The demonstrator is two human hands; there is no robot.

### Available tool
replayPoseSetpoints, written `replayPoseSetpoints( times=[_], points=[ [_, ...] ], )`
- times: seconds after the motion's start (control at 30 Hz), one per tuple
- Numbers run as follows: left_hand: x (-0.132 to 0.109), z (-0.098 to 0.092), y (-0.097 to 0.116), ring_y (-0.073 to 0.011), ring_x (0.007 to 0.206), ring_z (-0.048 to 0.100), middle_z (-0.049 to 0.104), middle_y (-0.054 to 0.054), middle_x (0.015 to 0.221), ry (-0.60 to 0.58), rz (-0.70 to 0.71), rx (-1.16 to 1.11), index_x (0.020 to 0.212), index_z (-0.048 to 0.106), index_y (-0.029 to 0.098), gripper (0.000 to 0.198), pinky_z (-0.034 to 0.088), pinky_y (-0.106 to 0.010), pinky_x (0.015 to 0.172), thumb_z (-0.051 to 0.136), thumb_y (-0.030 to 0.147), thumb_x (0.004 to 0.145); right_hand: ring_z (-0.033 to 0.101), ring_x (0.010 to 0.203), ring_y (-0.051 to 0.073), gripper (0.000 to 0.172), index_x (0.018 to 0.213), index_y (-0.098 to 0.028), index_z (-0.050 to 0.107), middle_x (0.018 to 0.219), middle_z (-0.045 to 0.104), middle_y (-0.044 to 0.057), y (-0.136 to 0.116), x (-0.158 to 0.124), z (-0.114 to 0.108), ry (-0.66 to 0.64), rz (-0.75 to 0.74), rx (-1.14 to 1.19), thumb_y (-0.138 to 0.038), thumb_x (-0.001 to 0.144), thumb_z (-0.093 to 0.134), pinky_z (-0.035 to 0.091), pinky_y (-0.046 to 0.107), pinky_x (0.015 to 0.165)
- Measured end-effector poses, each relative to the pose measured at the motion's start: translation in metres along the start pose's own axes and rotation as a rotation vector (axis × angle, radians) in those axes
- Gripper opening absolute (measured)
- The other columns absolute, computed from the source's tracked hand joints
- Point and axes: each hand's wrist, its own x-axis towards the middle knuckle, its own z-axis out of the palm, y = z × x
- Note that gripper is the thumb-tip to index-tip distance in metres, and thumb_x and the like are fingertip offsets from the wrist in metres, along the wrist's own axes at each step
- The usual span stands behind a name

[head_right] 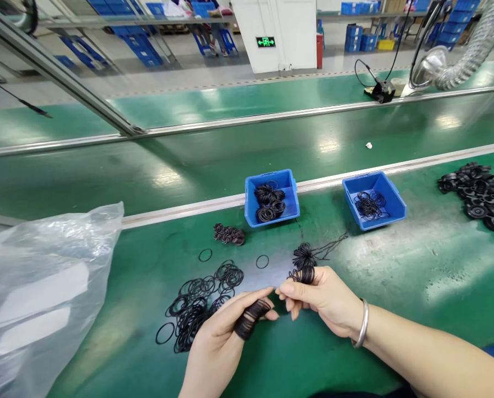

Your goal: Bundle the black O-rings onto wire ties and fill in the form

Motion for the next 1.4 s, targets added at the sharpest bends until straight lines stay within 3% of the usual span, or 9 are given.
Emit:
replayPoseSetpoints(
  times=[0.2, 0.43, 0.57, 0.7, 0.83, 0.93, 1.07, 1.17, 1.4],
  points=[
    [-0.002, 0.004, 0.003, -0.0184, 0.079, 0.071, 0.077, -0.003, 0.081, 0.011, 0.070, 0.048, 0.117, 0.072, 0.028, 0.029, 0.056, -0.028, 0.079, 0.054, 0.023, 0.095, 0.054, 0.057, 0.011, 0.033, 0.074, -0.013, 0.074, 0.064, 0.064, 0.001, 0.005, -0.001, 0.003, -0.003, -0.050, -0.151, -0.045, 0.073, 0.082, 0.047, 0.025, 0.058],
    [-0.004, 0.006, -0.004, -0.0169, 0.085, 0.071, 0.077, -0.003, 0.096, 0.044, 0.160, 0.131, 0.120, 0.071, 0.030, 0.035, 0.057, -0.024, 0.078, 0.055, 0.015, 0.092, 0.056, 0.062, 0.012, 0.036, 0.071, -0.016, 0.074, 0.072, 0.064, 0.001, 0.013, -0.002, 0.005, 0.001, -0.158, -0.340, -0.051, 0.066, 0.084, 0.048, 0.024, 0.056],
    [-0.002, 0.007, -0.001, -0.0152, 0.080, 0.071, 0.077, -0.001, 0.087, 0.010, 0.154, 0.040, 0.122, 0.070, 0.031, 0.037, 0.056, -0.023, 0.076, 0.055, 0.014, 0.092, 0.056, 0.064, 0.013, 0.036, 0.069, -0.015, 0.071, 0.068, 0.064, 0.002, 0.008, -0.002, 0.007, -0.058, -0.093, -0.211, -0.049, 0.070, 0.083, 0.046, 0.025, 0.058],
    [-0.003, 0.006, 0.002, -0.0158, 0.079, 0.072, 0.076, 0.000, 0.081, -0.018, 0.020, -0.070, 0.121, 0.070, 0.031, 0.031, 0.056, -0.025, 0.078, 0.056, 0.021, 0.094, 0.051, 0.056, 0.008, 0.028, 0.072, -0.014, 0.069, 0.061, 0.058, -0.003, 0.003, -0.001, 0.004, -0.026, -0.008, 0.042, -0.039, 0.076, 0.082, 0.045, 0.023, 0.058],
    [-0.004, 0.005, 0.000, -0.0157, 0.076, 0.072, 0.076, -0.001, 0.088, 0.020, -0.096, -0.113, 0.118, 0.071, 0.030, 0.028, 0.058, -0.027, 0.077, 0.056, 0.026, 0.095, 0.061, 0.071, 0.012, 0.024, 0.083, -0.016, 0.069, 0.086, 0.066, 0.002, -0.003, -0.002, 0.002, -0.007, 0.006, 0.249, -0.036, 0.078, 0.081, 0.053, 0.026, 0.064],
    [-0.004, 0.005, -0.002, -0.0158, 0.080, 0.072, 0.076, -0.001, 0.088, 0.020, -0.055, -0.093, 0.118, 0.071, 0.031, 0.029, 0.058, -0.026, 0.078, 0.056, 0.025, 0.095, 0.067, 0.077, 0.015, 0.025, 0.088, -0.015, 0.071, 0.094, 0.071, 0.007, -0.005, -0.003, 0.002, -0.040, 0.017, 0.203, -0.035, 0.078, 0.080, 0.055, 0.028, 0.070],
    [-0.002, 0.007, -0.004, -0.0140, 0.078, 0.071, 0.075, 0.000, 0.088, -0.002, 0.035, -0.074, 0.122, 0.069, 0.031, 0.032, 0.057, -0.025, 0.077, 0.054, 0.020, 0.095, 0.061, 0.058, 0.010, 0.026, 0.076, -0.012, 0.068, 0.068, 0.067, 0.002, 0.000, -0.003, 0.002, -0.017, 0.036, 0.090, -0.035, 0.078, 0.081, 0.052, 0.024, 0.062],
    [-0.002, 0.008, -0.004, -0.0125, 0.080, 0.071, 0.075, 0.001, 0.086, -0.019, 0.095, -0.037, 0.127, 0.065, 0.032, 0.038, 0.055, -0.022, 0.079, 0.053, 0.016, 0.096, 0.054, 0.051, 0.007, 0.030, 0.069, -0.012, 0.066, 0.058, 0.062, -0.001, 0.004, -0.002, 0.004, 0.024, 0.023, 0.021, -0.036, 0.075, 0.083, 0.046, 0.020, 0.054],
    [-0.004, 0.007, -0.005, -0.0102, 0.081, 0.070, 0.075, 0.002, 0.090, 0.016, 0.144, 0.022, 0.125, 0.066, 0.033, 0.040, 0.054, -0.017, 0.076, 0.055, 0.012, 0.093, 0.067, 0.064, 0.016, 0.038, 0.082, -0.011, 0.070, 0.067, 0.070, 0.007, 0.004, -0.003, 0.004, -0.022, 0.072, 0.086, -0.047, 0.077, 0.078, 0.051, 0.026, 0.061]
  ],
)
